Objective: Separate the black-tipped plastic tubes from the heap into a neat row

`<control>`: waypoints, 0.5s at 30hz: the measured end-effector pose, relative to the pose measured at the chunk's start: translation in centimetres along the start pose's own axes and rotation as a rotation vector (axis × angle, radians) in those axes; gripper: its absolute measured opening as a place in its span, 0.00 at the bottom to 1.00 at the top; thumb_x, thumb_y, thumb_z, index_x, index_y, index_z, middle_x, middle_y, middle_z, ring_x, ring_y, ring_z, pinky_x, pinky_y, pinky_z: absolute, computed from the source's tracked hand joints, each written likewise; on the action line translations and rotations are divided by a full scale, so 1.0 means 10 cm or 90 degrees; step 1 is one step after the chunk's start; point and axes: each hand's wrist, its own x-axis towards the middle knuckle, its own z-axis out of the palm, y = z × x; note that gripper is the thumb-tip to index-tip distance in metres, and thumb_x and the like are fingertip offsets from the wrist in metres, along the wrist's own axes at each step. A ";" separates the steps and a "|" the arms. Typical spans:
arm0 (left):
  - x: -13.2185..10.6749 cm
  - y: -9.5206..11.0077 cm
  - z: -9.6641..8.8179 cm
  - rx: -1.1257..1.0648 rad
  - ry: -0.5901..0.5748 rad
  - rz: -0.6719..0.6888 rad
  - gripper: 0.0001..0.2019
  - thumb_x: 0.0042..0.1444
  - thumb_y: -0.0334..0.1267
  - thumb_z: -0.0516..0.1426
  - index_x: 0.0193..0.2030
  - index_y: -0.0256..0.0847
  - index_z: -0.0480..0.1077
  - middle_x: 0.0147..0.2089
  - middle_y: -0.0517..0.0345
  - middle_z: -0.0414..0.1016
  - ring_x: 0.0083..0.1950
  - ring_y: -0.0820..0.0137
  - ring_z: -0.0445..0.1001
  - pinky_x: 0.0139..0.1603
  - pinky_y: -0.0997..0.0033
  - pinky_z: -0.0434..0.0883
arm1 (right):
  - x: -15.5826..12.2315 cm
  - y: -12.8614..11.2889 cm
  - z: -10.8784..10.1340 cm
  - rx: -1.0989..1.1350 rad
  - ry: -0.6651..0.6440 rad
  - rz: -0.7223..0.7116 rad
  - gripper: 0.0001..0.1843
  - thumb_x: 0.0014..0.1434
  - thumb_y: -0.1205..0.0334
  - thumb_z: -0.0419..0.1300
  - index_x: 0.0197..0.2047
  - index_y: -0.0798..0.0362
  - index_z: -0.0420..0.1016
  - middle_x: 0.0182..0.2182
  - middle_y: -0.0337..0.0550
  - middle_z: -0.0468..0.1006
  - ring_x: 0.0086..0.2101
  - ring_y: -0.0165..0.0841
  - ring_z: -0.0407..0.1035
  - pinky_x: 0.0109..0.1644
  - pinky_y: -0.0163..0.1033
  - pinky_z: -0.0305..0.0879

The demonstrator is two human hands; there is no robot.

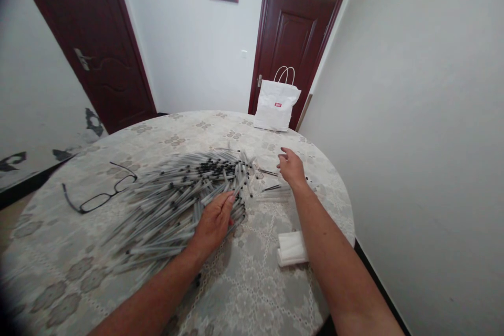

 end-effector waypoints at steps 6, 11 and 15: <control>0.00 0.05 0.01 -0.069 0.007 -0.097 0.17 0.61 0.49 0.57 0.49 0.42 0.76 0.43 0.52 0.78 0.31 0.68 0.74 0.25 0.73 0.70 | -0.37 -0.13 -0.06 0.096 -0.037 -0.030 0.17 0.61 0.60 0.55 0.48 0.57 0.78 0.42 0.51 0.83 0.27 0.30 0.74 0.26 0.33 0.66; -0.02 0.08 0.04 -0.065 -0.003 -0.088 0.13 0.61 0.48 0.57 0.44 0.41 0.74 0.36 0.57 0.75 0.31 0.70 0.73 0.27 0.74 0.72 | -0.69 -0.35 -0.15 0.023 -0.257 -0.048 0.12 0.59 0.63 0.57 0.42 0.55 0.80 0.35 0.45 0.84 0.24 0.29 0.72 0.26 0.33 0.64; -0.02 0.06 0.05 -0.070 -0.003 -0.077 0.13 0.61 0.48 0.57 0.43 0.41 0.74 0.36 0.58 0.75 0.31 0.70 0.73 0.27 0.73 0.72 | -0.84 -0.46 -0.15 0.057 -0.360 -0.065 0.13 0.63 0.57 0.56 0.35 0.55 0.79 0.31 0.44 0.82 0.23 0.28 0.71 0.24 0.31 0.62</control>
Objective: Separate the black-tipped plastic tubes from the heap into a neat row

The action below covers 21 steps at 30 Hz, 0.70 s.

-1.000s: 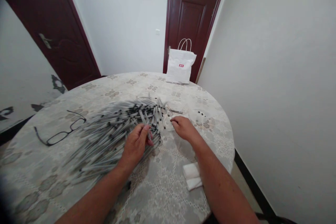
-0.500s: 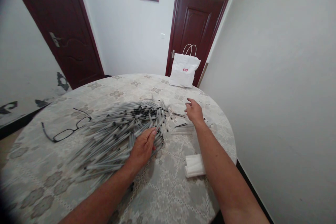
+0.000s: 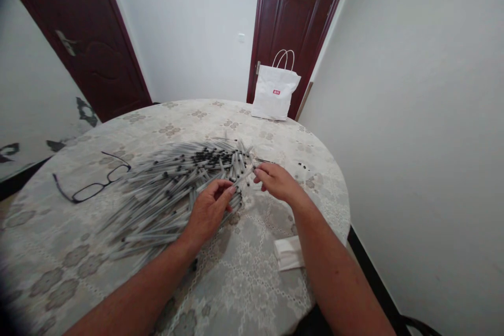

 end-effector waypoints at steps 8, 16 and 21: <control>0.02 0.08 -0.03 0.009 0.020 -0.023 0.13 0.57 0.46 0.61 0.42 0.40 0.78 0.39 0.54 0.80 0.29 0.70 0.75 0.28 0.73 0.72 | -0.08 0.09 0.30 0.309 0.070 0.007 0.20 0.57 0.60 0.59 0.52 0.55 0.75 0.33 0.43 0.80 0.24 0.27 0.69 0.22 0.30 0.60; 0.05 0.10 -0.04 -0.122 0.039 -0.076 0.17 0.52 0.49 0.65 0.44 0.39 0.77 0.31 0.60 0.77 0.25 0.71 0.73 0.30 0.71 0.73 | -0.14 0.12 0.32 0.372 0.065 0.031 0.18 0.60 0.48 0.63 0.44 0.55 0.79 0.28 0.39 0.76 0.22 0.26 0.67 0.22 0.30 0.60; 0.08 0.03 -0.02 -0.272 0.064 -0.099 0.20 0.52 0.52 0.66 0.44 0.39 0.75 0.28 0.63 0.71 0.28 0.72 0.71 0.31 0.70 0.75 | -0.17 0.15 0.48 0.422 0.056 0.044 0.20 0.59 0.46 0.64 0.42 0.55 0.79 0.26 0.38 0.75 0.21 0.25 0.66 0.21 0.30 0.58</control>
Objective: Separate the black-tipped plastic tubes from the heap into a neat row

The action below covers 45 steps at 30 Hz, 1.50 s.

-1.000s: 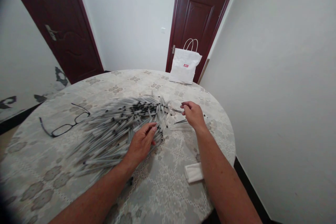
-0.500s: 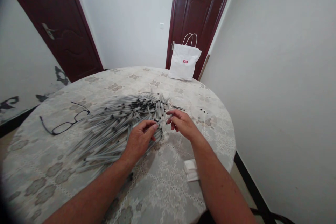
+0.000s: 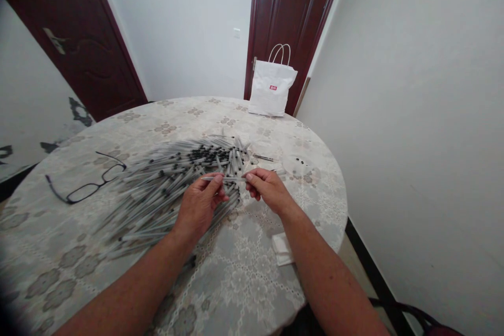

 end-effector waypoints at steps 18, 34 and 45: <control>0.02 0.06 -0.07 0.180 0.140 0.161 0.14 0.64 0.53 0.54 0.42 0.45 0.65 0.28 0.66 0.70 0.26 0.71 0.70 0.30 0.72 0.69 | 0.08 0.24 1.03 0.260 0.272 0.006 0.16 0.62 0.46 0.55 0.44 0.48 0.71 0.29 0.39 0.74 0.22 0.31 0.63 0.20 0.35 0.54; 0.00 -0.07 -0.01 0.235 0.033 0.072 0.18 0.59 0.55 0.59 0.42 0.41 0.73 0.31 0.59 0.73 0.31 0.68 0.73 0.28 0.71 0.74 | 0.04 0.52 0.16 0.244 -0.025 0.106 0.17 0.53 0.51 0.69 0.40 0.54 0.76 0.23 0.33 0.75 0.16 0.23 0.63 0.15 0.27 0.53; 0.03 -0.23 -0.01 0.108 0.035 -0.009 0.22 0.55 0.56 0.63 0.44 0.38 0.75 0.38 0.54 0.75 0.37 0.66 0.76 0.28 0.69 0.77 | 0.09 0.62 -0.03 0.154 0.010 0.031 0.18 0.56 0.46 0.66 0.40 0.53 0.79 0.24 0.35 0.74 0.18 0.23 0.63 0.18 0.28 0.55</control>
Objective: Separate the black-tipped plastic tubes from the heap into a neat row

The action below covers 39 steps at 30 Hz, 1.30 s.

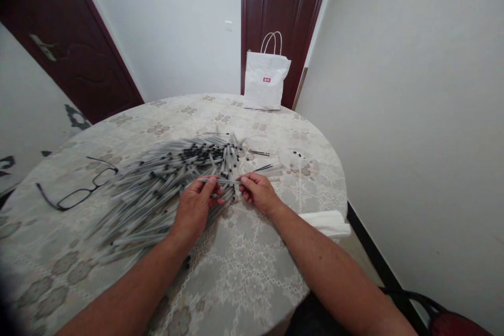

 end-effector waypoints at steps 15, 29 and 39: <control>0.02 0.03 0.01 -0.179 0.041 -0.062 0.20 0.51 0.51 0.67 0.39 0.35 0.74 0.35 0.56 0.75 0.32 0.71 0.74 0.29 0.72 0.76 | -0.17 -0.12 0.13 -0.153 0.038 -0.007 0.25 0.64 0.38 0.55 0.34 0.54 0.73 0.22 0.36 0.70 0.18 0.24 0.61 0.19 0.29 0.52; 0.02 0.13 0.00 -0.171 0.044 -0.035 0.20 0.50 0.51 0.67 0.39 0.36 0.73 0.32 0.58 0.73 0.30 0.73 0.72 0.28 0.73 0.75 | -0.26 -0.21 0.13 -0.194 0.041 -0.114 0.20 0.67 0.44 0.54 0.41 0.52 0.74 0.27 0.37 0.71 0.21 0.26 0.61 0.22 0.33 0.56; 0.00 0.17 0.00 -0.161 0.034 -0.027 0.20 0.50 0.52 0.67 0.39 0.37 0.74 0.32 0.59 0.74 0.31 0.72 0.72 0.29 0.73 0.75 | -0.29 -0.23 0.17 -0.198 0.052 -0.163 0.19 0.63 0.47 0.60 0.52 0.48 0.70 0.31 0.36 0.74 0.22 0.27 0.64 0.24 0.33 0.58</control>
